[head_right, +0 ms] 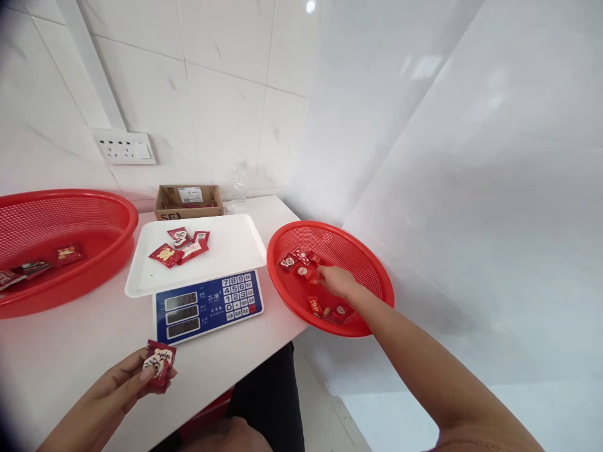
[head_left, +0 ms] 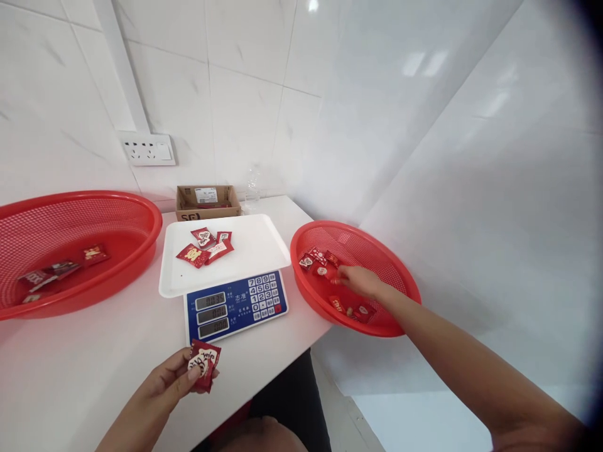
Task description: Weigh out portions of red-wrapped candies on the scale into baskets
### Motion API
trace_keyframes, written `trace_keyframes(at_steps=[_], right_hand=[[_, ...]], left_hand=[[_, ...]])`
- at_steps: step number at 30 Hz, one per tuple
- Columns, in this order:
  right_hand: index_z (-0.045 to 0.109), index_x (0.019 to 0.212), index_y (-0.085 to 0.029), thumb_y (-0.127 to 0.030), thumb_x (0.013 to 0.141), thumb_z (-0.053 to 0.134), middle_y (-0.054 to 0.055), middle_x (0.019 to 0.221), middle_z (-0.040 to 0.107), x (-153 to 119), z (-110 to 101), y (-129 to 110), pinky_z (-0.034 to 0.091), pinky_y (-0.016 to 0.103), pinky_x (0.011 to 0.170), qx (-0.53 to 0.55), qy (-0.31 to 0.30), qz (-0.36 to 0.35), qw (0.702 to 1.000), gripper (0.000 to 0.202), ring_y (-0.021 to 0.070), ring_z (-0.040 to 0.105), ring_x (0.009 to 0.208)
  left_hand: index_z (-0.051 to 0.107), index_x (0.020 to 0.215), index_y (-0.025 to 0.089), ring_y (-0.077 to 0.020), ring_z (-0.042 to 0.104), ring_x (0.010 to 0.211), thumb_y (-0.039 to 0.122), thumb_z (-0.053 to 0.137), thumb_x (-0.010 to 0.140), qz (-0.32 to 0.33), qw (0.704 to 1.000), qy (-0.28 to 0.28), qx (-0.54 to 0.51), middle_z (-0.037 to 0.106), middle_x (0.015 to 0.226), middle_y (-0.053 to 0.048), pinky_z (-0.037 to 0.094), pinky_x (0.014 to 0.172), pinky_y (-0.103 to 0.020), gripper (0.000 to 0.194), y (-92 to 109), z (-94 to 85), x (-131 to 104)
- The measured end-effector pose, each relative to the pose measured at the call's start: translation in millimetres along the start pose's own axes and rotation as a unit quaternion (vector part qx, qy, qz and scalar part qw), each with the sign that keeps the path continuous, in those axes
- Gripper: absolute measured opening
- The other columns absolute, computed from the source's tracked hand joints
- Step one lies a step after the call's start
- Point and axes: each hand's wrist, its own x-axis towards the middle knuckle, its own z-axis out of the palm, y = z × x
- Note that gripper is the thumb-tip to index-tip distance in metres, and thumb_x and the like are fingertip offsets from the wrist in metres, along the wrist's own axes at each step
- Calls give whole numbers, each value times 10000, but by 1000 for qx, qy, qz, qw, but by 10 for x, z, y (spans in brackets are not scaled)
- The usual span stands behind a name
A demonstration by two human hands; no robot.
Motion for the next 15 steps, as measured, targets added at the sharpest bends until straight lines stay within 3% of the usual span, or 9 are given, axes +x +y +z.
trace_keyframes(at_steps=[3,6,11,15], right_hand=[[591,924,-212,-299,856,442,75,915,655,72,-67,73,382,295,661,-13,14,0,1000,185,224,591,847],[586,959,-197,-344,837,488,84,946,655,46,-86,134,400,285,676,-9,-28,1,1000,215,218,600,856],[611,872,-203,-298,672,669,31,695,669,-149,35,56,415,270,535,18,-186,3,982,230,166,602,568],[586,838,-211,-218,658,644,8,628,653,-213,82,-29,408,264,491,32,-215,7,976,189,148,576,495]], left_hand=[[662,987,210,-218,584,894,518,639,709,-3,1000,-3,-2,678,940,-52,466,819,-311,416,-11,5,7],[658,997,207,-216,586,875,507,635,720,-3,1000,-9,1,677,918,-51,463,813,-316,408,-17,6,13],[665,984,199,-221,589,866,512,644,707,-8,1000,-9,2,679,879,-52,464,799,-316,419,7,31,25],[645,1056,225,-208,580,881,502,633,726,-7,1000,-24,4,678,924,-44,462,798,-299,431,20,52,17]])
